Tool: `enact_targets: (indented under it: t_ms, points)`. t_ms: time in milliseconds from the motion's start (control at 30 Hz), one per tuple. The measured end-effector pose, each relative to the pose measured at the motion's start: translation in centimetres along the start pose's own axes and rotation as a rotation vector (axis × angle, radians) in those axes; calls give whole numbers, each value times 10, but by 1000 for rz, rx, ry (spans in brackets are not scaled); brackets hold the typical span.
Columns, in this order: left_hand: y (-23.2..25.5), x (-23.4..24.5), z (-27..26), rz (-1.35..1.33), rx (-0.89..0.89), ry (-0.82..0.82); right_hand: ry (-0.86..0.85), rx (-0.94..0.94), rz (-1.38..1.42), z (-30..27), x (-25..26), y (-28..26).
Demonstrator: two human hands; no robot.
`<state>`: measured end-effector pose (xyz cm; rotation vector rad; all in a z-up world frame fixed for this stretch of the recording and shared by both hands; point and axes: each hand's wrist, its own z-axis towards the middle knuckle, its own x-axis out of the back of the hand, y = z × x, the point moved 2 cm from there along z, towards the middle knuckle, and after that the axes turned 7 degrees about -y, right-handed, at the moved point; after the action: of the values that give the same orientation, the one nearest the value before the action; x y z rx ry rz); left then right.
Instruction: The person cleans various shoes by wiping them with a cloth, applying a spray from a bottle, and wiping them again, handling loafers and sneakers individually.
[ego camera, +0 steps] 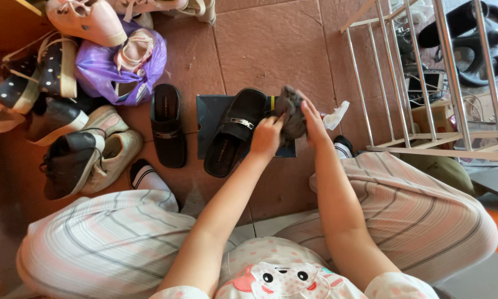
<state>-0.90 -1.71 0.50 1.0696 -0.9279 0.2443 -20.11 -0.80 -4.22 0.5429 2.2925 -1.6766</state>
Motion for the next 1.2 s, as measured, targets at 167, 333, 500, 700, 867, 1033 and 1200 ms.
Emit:
enact_targets:
  t_ms: [167, 333, 500, 700, 867, 1033, 1200]
  points:
    - [18, 26, 24, -130, -11, 21, -9, 62, 198, -17, -70, -46]
    - [13, 52, 19, -230, -11, 107, 151, 267, -186, 7, -75, -26]
    - [13, 103, 2, -150, 9, 215, 431, 630, -670, 17, -66, -18]
    - [-42, 165, -57, -63, 231, 404, 531, 225, -693, 17, -59, -42]
    - [-56, 141, -84, -185, 123, 299, -41, 247, -1042, 23, -135, -13]
    - [-71, 121, -92, -59, 134, 362, -124, 459, -1665, -5, -188, -16]
    - [-75, 117, -93, -78, 146, 371, -107, 526, -1645, 4, -181, -23]
